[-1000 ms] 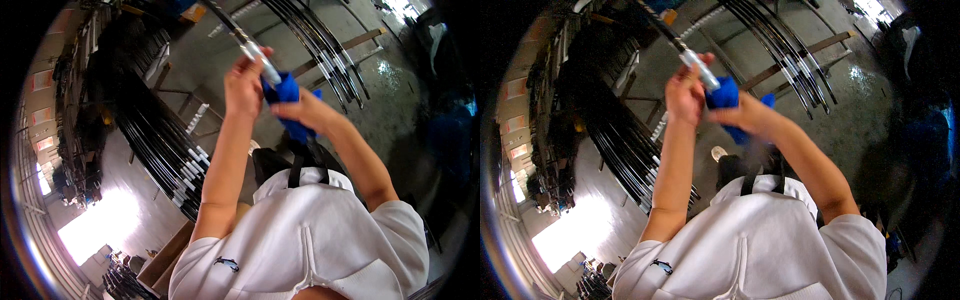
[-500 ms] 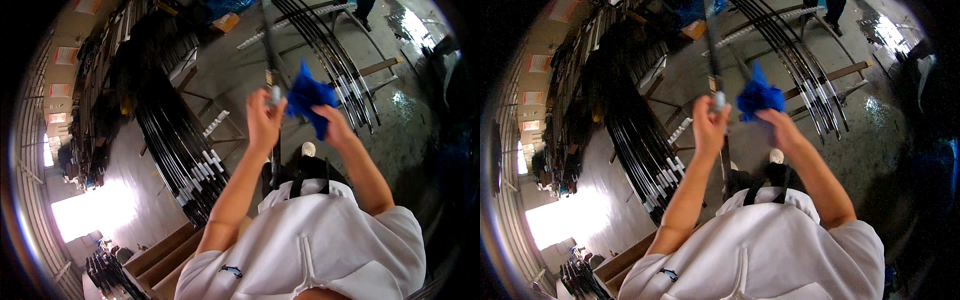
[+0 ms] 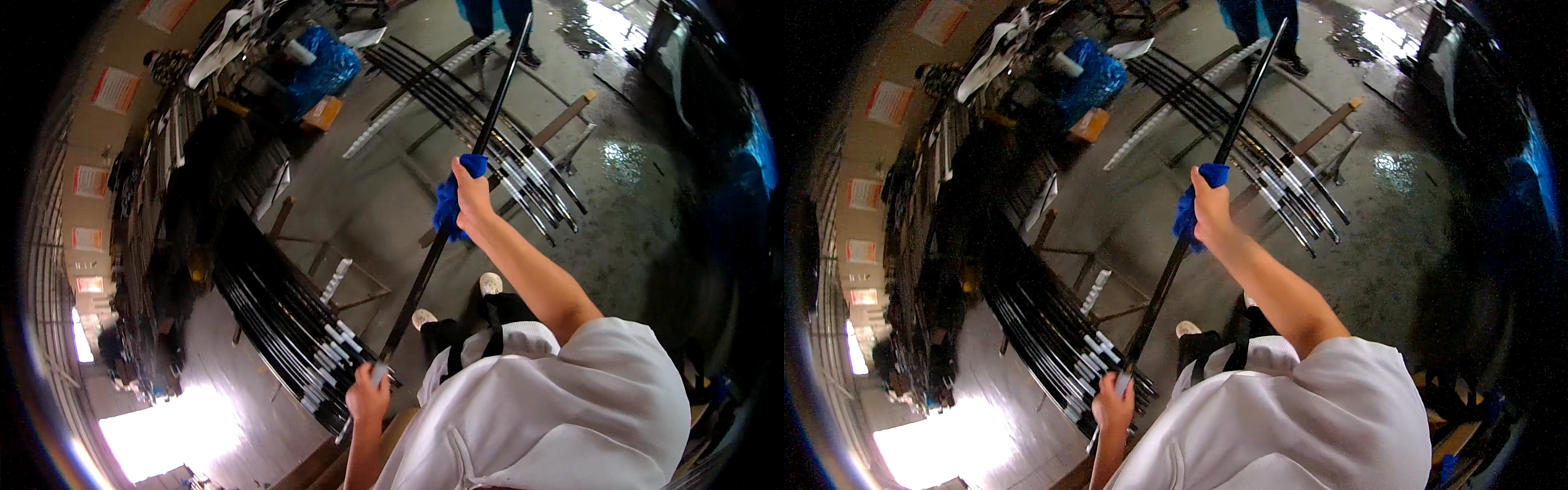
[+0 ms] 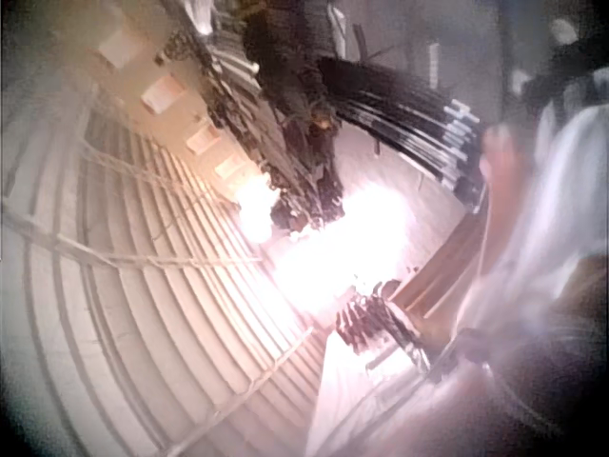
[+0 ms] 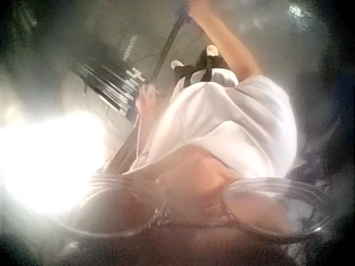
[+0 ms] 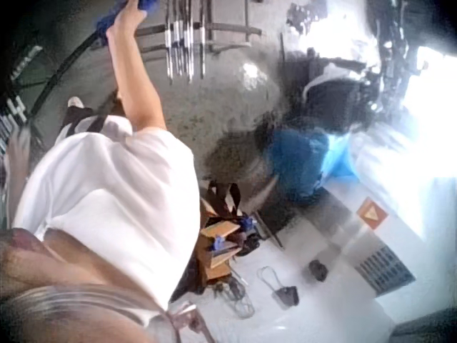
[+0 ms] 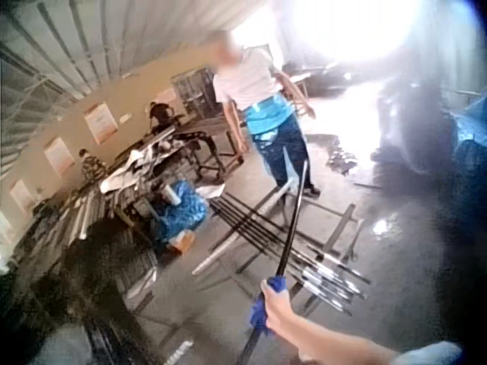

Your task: The person wipes long black rods with a blue cloth by hand. After cleaning several rods, the person gathers them into a bundle, wraps a black strap around the group to secure it, and then carries the bundle across the room.

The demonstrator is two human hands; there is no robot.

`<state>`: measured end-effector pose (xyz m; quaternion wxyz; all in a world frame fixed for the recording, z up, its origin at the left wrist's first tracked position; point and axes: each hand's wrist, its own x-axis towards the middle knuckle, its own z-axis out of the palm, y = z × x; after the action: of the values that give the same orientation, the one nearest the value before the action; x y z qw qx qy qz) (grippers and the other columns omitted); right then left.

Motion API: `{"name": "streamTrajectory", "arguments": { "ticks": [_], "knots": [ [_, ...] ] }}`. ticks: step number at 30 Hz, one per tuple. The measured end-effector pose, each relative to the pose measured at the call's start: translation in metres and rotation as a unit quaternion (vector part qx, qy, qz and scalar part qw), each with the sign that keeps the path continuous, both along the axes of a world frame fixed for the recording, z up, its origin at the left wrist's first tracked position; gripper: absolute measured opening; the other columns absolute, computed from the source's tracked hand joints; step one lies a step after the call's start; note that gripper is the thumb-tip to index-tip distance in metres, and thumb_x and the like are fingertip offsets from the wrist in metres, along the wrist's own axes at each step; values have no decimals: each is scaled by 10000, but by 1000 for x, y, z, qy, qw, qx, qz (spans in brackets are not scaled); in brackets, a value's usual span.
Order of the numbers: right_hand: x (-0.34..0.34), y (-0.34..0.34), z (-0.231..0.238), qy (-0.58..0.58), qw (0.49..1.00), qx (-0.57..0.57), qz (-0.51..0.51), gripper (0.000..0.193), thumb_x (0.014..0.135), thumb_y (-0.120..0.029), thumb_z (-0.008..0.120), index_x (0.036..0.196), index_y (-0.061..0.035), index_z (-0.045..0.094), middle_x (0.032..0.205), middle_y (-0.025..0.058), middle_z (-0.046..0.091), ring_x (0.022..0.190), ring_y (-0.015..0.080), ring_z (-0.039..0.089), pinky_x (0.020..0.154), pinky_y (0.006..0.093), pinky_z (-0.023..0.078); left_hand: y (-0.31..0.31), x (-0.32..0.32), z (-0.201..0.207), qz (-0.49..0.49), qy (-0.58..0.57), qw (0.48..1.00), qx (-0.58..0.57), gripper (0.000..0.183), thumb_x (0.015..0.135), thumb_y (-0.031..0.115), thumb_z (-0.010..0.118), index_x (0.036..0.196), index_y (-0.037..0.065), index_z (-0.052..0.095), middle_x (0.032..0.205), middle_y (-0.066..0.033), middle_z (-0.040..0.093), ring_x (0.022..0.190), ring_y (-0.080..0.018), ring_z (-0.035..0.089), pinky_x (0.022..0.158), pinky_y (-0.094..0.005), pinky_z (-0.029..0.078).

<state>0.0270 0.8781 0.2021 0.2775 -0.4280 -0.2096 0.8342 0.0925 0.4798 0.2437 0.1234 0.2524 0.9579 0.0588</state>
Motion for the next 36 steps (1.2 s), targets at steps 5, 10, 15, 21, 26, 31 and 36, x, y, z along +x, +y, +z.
{"name": "streamTrajectory", "arguments": {
  "ticks": [5,10,15,21,26,31,36],
  "knots": [
    [3,77,21,-10,995,57,-84,217,831,-280,635,871,-88,541,703,42,490,569,200,479,491,390,425,-141,12,-23,-3,80,996,-27,343,735,322,695,917,75,541,730,-119,597,605,-324,592,537,-412,456],
    [32,220,44,-18,990,102,-91,246,812,-276,659,913,-72,566,796,96,585,634,248,572,543,410,486,-261,45,-1,98,-13,988,-122,280,658,251,681,841,106,526,659,-128,577,594,-371,563,535,-466,426],
    [71,274,59,288,943,158,43,366,845,-456,553,803,-93,553,692,73,600,595,228,586,526,350,478,-284,60,-4,124,-70,978,-152,242,643,224,675,786,85,538,656,-147,569,593,-373,555,531,-459,420],
    [53,182,32,141,987,55,-47,233,752,-300,713,845,-129,584,739,57,597,640,201,578,632,353,490,-295,65,2,104,-84,979,-154,199,624,192,667,719,60,552,652,-171,559,593,-376,546,527,-451,413],
    [56,270,59,161,958,197,-129,335,834,-412,593,788,-88,525,709,68,580,606,202,562,563,392,485,-304,63,19,51,-69,988,-132,169,608,165,661,664,39,564,649,-191,551,592,-379,537,523,-445,407],
    [16,220,120,393,909,103,94,385,844,-490,534,634,-169,504,506,-4,434,387,145,443,366,273,380,-200,38,-12,159,-164,969,-97,233,721,208,649,880,37,643,794,-188,637,758,-308,631,666,-402,474],
    [-9,75,164,229,953,200,4,291,827,-394,588,754,-113,567,583,36,525,450,173,507,422,302,436,-103,13,-63,142,-178,972,57,251,731,262,655,865,51,629,669,-144,614,611,-270,598,581,-383,454]
  ]
}}
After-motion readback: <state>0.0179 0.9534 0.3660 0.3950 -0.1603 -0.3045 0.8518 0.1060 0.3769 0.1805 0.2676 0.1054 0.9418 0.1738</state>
